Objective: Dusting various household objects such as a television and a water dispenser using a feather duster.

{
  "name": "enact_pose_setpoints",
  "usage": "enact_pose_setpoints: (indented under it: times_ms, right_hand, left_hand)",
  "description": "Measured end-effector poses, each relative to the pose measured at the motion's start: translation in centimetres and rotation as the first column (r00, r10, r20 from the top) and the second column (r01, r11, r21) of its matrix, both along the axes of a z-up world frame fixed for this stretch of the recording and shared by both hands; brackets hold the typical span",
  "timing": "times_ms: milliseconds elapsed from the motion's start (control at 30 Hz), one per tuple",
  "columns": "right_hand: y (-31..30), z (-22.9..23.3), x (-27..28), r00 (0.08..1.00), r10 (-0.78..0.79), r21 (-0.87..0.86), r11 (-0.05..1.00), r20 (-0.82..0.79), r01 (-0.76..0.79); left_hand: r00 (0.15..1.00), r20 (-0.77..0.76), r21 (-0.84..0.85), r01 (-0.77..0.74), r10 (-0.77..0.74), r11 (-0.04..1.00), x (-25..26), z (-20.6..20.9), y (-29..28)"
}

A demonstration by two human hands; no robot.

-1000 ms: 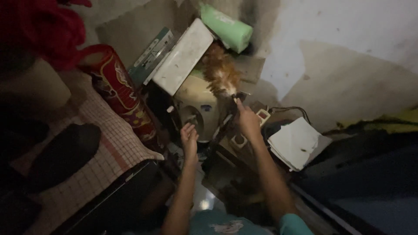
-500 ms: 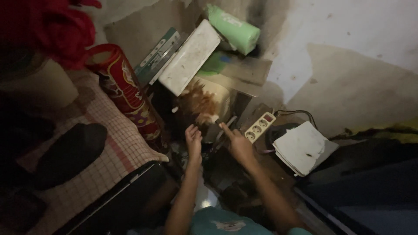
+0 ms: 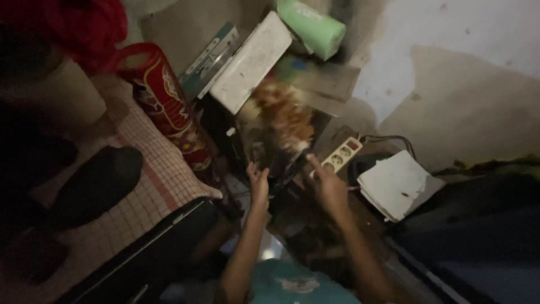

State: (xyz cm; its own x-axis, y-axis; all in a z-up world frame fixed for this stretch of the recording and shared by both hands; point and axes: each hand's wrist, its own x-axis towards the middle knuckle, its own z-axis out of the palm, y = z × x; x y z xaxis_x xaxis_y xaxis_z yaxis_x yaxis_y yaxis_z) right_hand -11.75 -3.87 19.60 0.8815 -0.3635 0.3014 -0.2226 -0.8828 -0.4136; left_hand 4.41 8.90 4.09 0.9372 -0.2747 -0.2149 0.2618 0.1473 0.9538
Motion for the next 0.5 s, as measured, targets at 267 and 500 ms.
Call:
enact_pose_setpoints:
  times_ms: [267,500]
  right_hand:
    - [-1.8,-6.2,3.8,0.997,-0.040,0.053,0.998,0.059,0.037]
    - [2.0,-2.8,-1.2,0.966,0.046,0.100,0.995,-0.254,-0.021]
  left_hand:
    - [0.996,-0.087,-0.009,0.003,-0.004,1.000,-0.5,0.0,0.1]
    - [0.995,-0.098,-0.006,0.019,-0.020,1.000,-0.8,1.9,0.8]
